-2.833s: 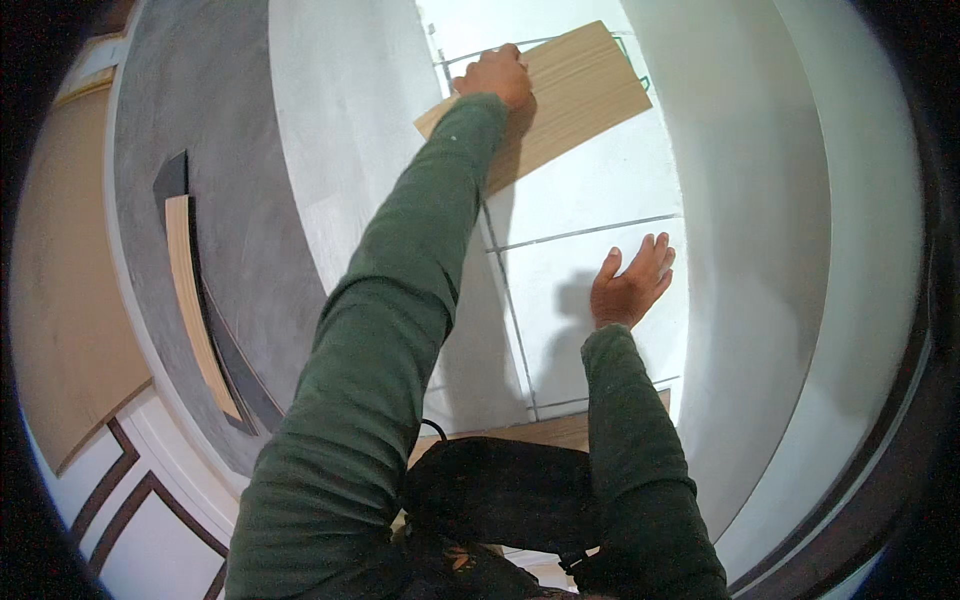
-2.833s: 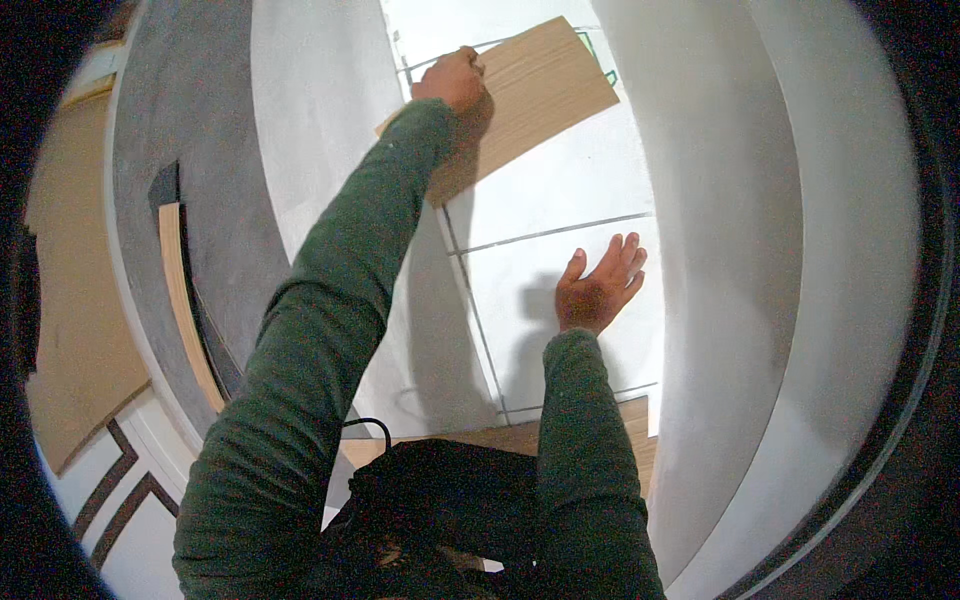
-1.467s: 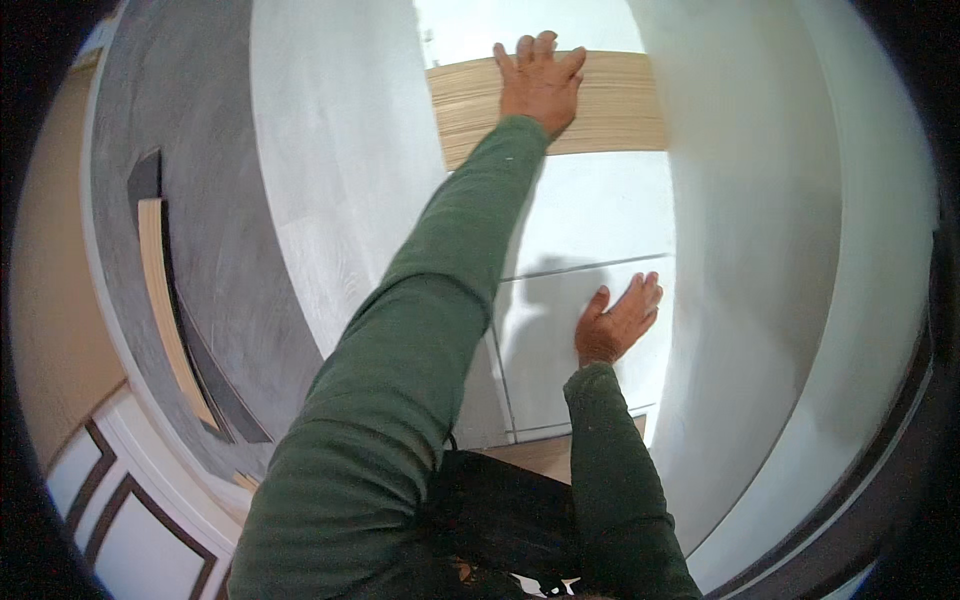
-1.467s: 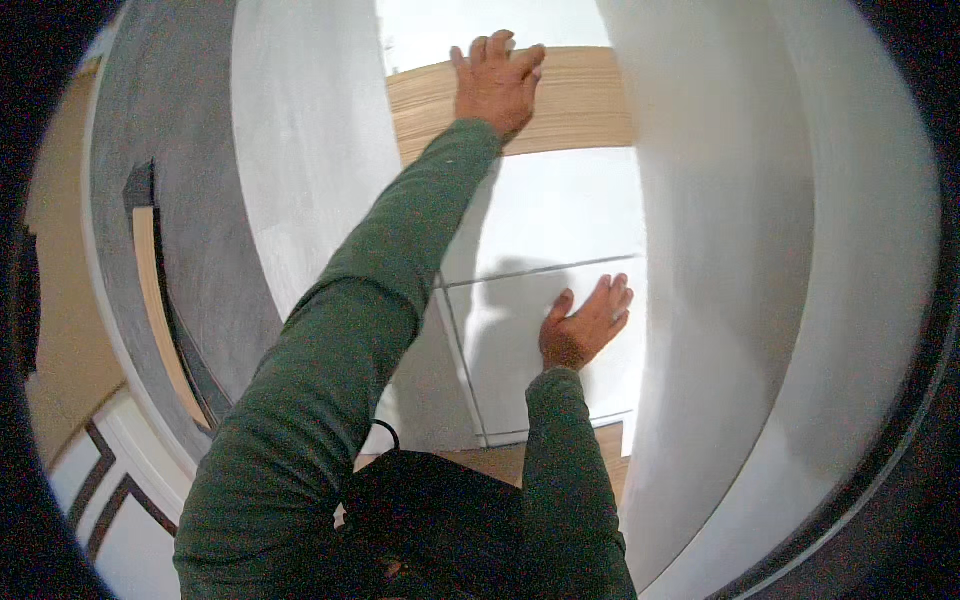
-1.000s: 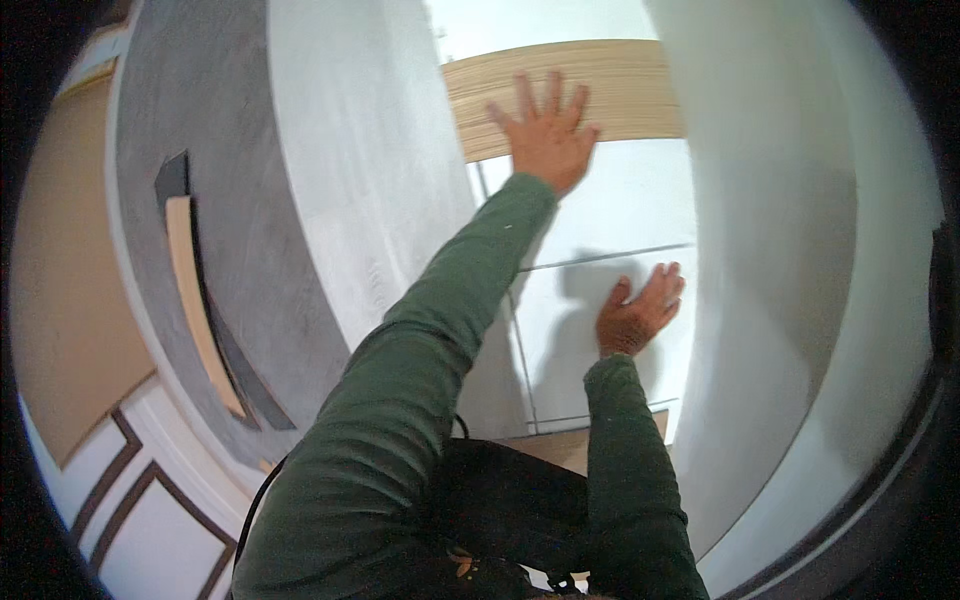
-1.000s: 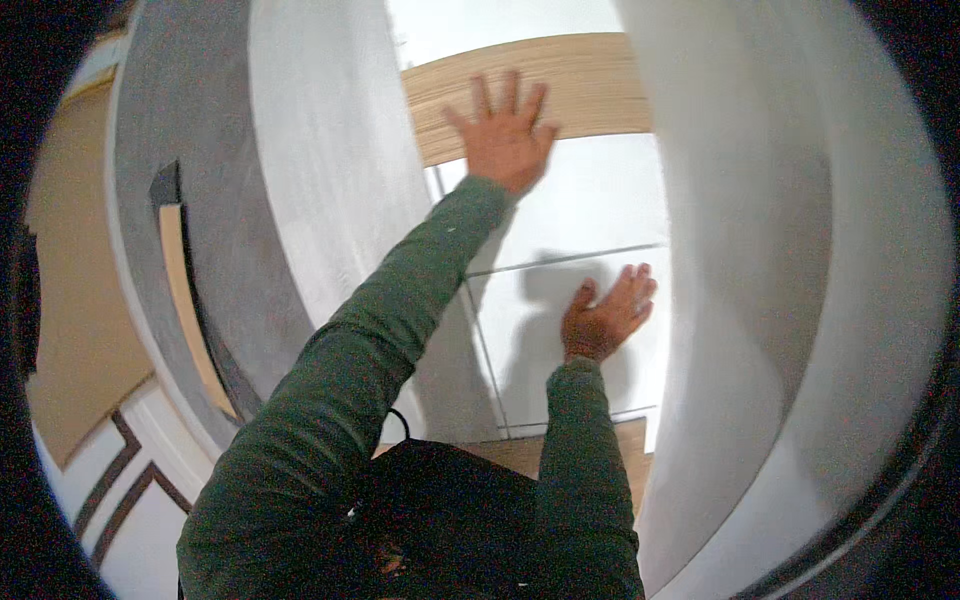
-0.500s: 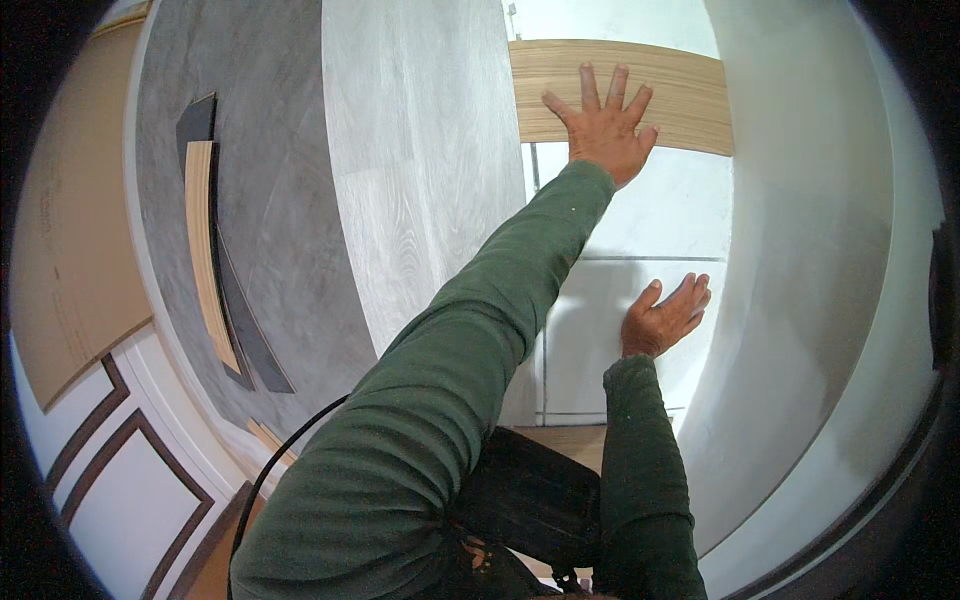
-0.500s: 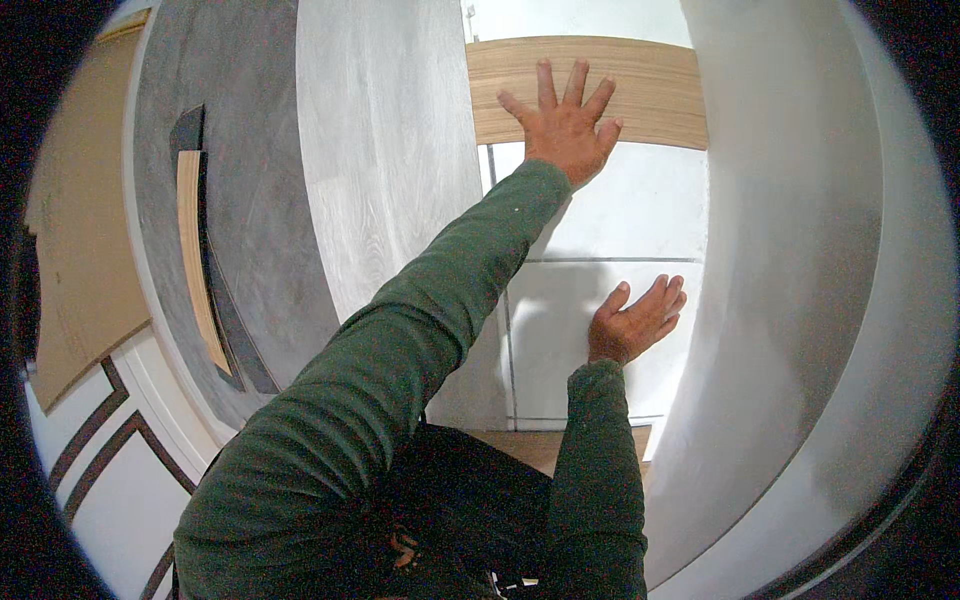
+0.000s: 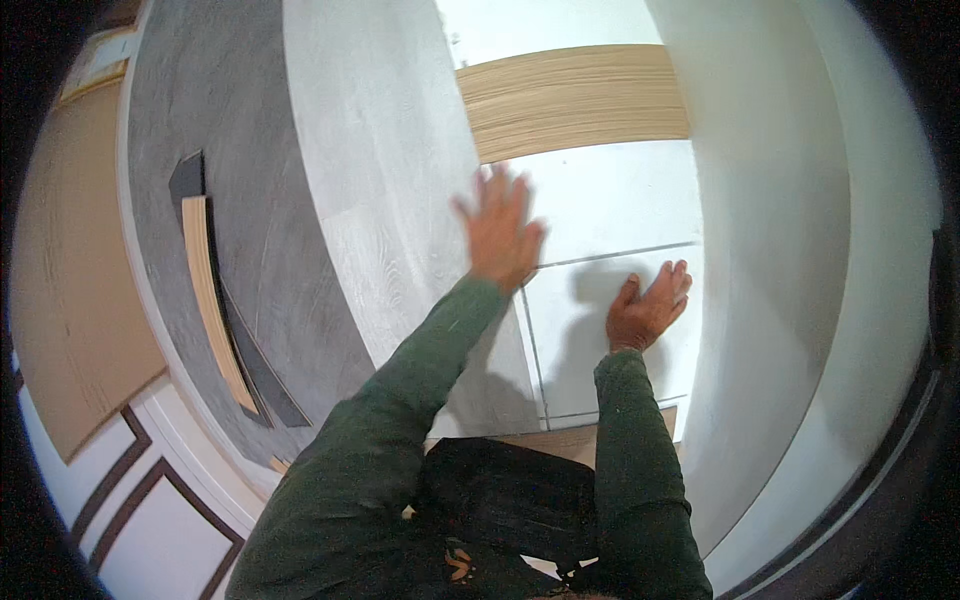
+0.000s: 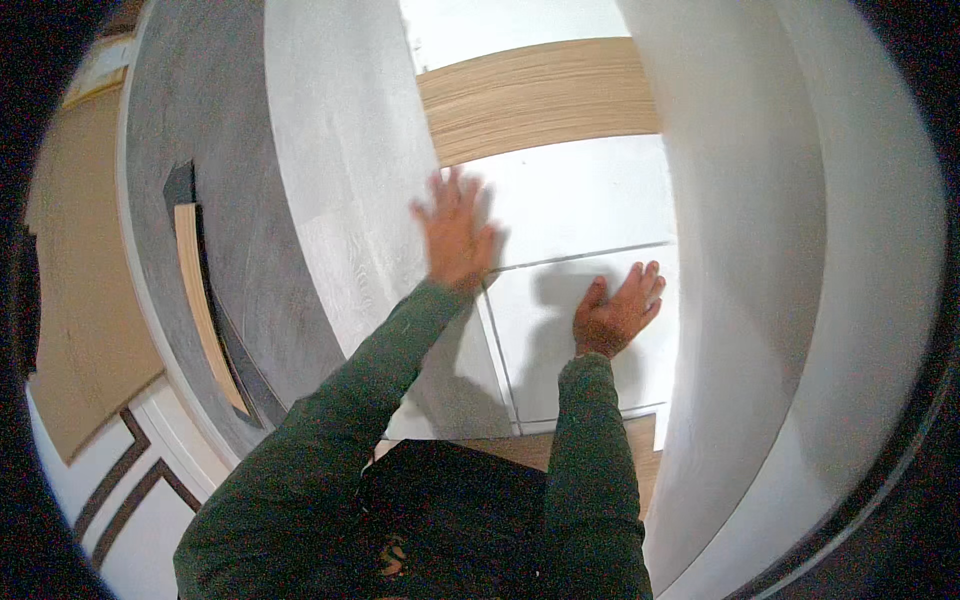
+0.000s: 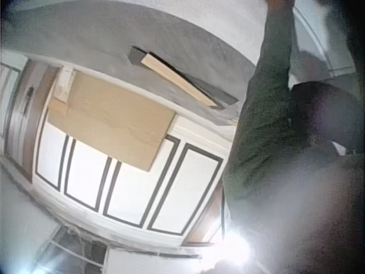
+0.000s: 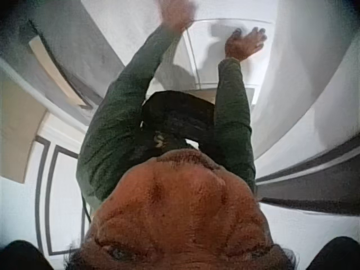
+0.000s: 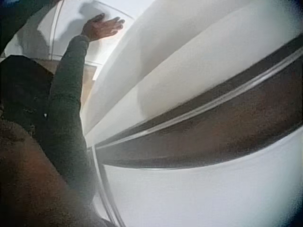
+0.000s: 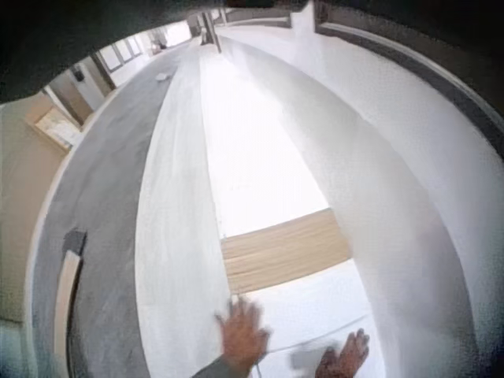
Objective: The person lays wooden-patterned floor tiles on a white surface, uses a utility knife to score a tile, snaps it by hand, and places the cut pieces in the gap to fit the floor layout.
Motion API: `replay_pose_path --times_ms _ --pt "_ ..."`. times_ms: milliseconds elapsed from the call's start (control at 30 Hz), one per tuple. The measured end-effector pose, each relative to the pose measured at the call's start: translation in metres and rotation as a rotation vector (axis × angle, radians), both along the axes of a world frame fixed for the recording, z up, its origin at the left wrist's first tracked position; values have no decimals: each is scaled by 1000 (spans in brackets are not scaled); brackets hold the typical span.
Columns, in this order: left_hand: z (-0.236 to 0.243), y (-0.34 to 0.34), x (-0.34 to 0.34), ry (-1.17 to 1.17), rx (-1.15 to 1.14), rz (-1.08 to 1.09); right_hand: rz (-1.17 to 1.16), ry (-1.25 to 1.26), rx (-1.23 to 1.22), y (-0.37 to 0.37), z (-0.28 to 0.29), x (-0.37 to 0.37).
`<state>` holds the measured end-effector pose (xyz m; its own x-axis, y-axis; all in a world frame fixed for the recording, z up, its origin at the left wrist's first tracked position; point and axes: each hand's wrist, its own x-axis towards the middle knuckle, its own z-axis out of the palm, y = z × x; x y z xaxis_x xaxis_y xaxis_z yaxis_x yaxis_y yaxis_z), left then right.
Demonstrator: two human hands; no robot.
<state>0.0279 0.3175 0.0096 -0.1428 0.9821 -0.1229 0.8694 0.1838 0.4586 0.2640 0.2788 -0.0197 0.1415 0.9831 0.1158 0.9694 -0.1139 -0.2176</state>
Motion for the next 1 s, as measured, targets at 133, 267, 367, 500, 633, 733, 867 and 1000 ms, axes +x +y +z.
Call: replay_pose_path --times_ms 133,267,367,500,633,733,867,1000 --pt "-14 -142 -40 -7 -2 142 2 59 24 -1 1 -5" --pt "-13 -182 -36 151 -60 135 -35 68 -56 -1 6 -7" --pt "-11 -179 -37 162 -47 118 -58 72 -97 -1 11 -8" --pt "-15 -178 -35 174 5 107 -45 84 -11 0 6 -4" --pt "-15 -180 -33 191 42 102 -59 99 -19 -2 5 -4" --pt "-15 -179 -32 197 51 100 -70 96 -38 -2 7 -5" --pt "-14 -179 -32 206 37 107 -52 98 6 -4 6 -3" --pt "-9 -175 -32 174 -65 138 -27 96 22 -8 7 -3"
